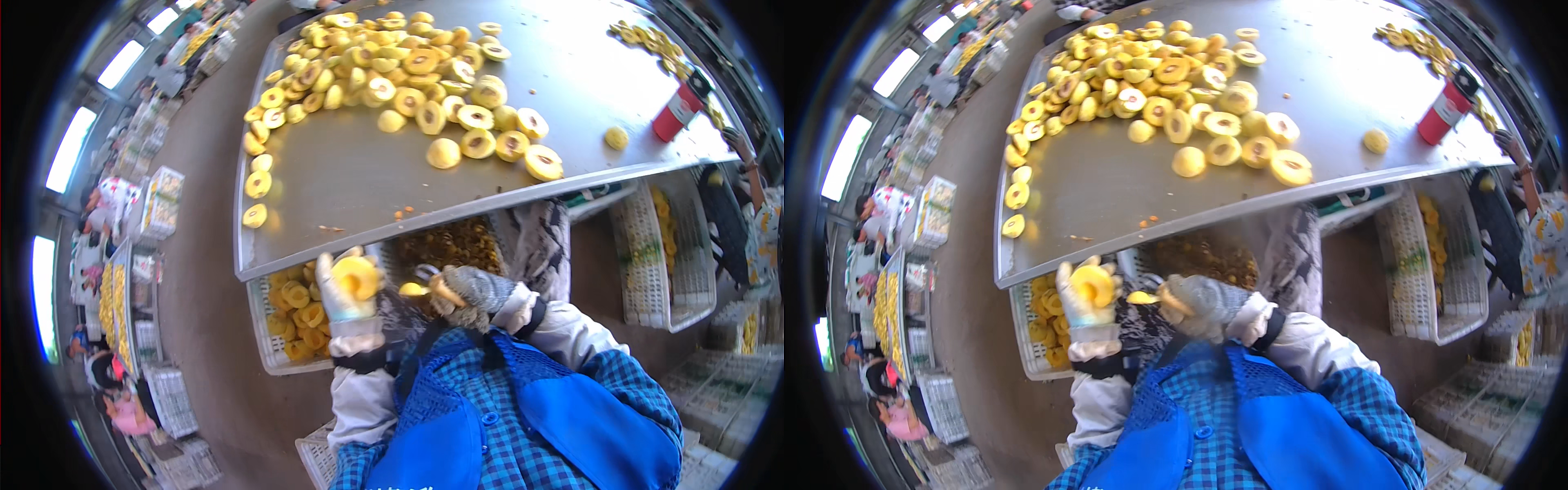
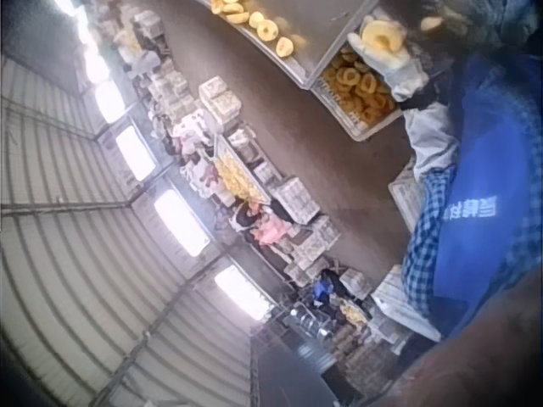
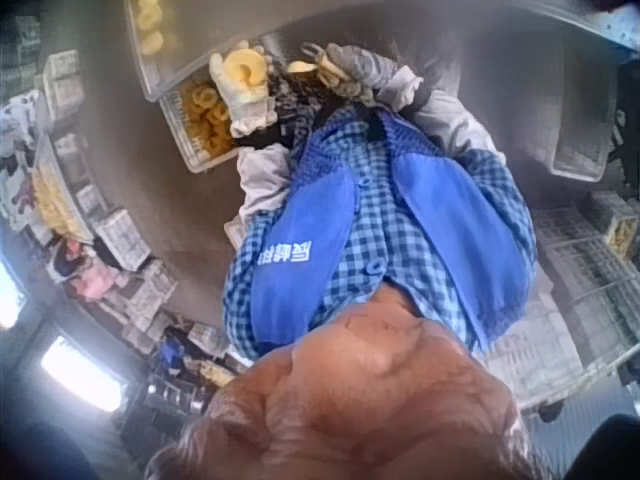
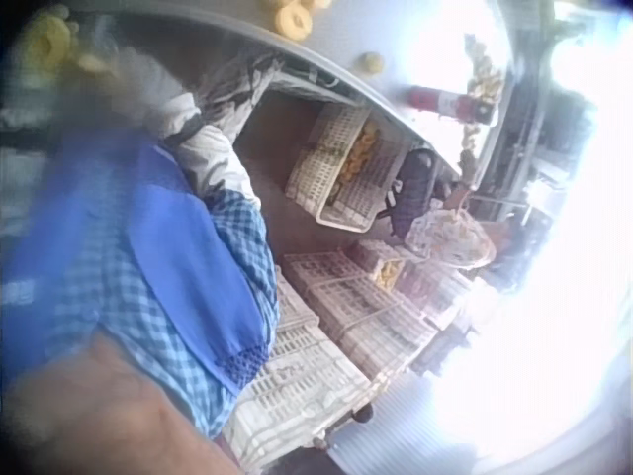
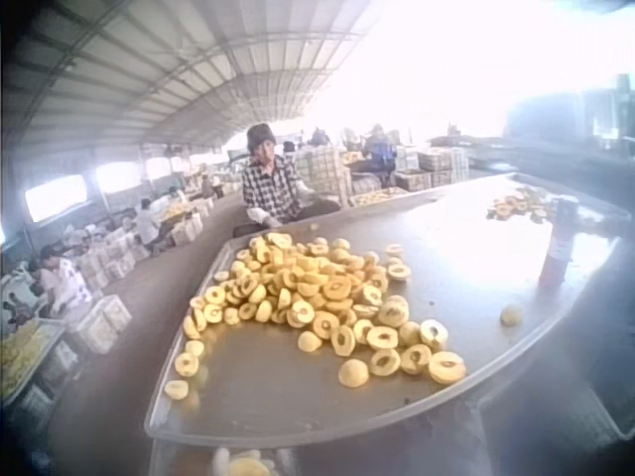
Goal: The person picks up a peach half from the table, removes the pit using a handheld tool, and drops the pit into a container below. They then place the pitted peach half into a separate crate and repeat the process.
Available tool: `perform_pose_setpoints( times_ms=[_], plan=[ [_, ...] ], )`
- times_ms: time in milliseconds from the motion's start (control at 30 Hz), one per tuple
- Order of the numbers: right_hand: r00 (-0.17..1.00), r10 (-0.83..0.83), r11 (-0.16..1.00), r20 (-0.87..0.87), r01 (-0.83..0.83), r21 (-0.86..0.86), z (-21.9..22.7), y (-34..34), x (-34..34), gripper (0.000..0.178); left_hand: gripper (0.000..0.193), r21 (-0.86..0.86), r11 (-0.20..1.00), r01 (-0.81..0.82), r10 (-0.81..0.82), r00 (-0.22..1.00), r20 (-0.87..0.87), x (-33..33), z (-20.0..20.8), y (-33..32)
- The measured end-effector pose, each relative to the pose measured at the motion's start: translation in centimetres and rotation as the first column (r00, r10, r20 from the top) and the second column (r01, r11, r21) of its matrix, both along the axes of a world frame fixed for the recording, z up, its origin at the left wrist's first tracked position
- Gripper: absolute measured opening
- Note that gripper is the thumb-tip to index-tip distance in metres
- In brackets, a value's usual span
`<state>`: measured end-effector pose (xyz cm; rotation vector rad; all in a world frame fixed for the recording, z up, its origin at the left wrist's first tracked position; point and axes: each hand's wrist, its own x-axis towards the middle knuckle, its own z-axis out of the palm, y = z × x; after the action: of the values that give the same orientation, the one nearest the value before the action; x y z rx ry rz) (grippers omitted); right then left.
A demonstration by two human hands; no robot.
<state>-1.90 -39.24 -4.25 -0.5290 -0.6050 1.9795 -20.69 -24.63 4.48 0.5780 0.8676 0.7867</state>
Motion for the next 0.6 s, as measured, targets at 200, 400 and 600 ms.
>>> perform_pose_setpoints(
  times_ms=[200, 400, 600],
  plan=[
    [0.429, -0.350, 0.772, 0.833, 0.636, -0.003, -1.5, 1.5, 0.2, 0.046, 0.051, 0.653, 0.253, 0.714, 0.842, 0.170, -0.512, -12.0, 0.8, 8.3],
    [0.101, -0.391, 0.910, 0.915, 0.192, 0.367, -2.6, 1.0, -2.2, 0.039, 0.062, 0.136, 0.409, 0.903, 0.807, -0.288, -0.516, -9.7, 3.8, 24.9],
    [0.106, -0.269, 0.949, 0.957, 0.198, 0.244, -3.0, 1.6, -2.5, 0.037, 0.057, -0.112, 0.573, 0.812, 0.632, -0.524, -0.570, -7.1, -0.1, 27.9]
  ],
)
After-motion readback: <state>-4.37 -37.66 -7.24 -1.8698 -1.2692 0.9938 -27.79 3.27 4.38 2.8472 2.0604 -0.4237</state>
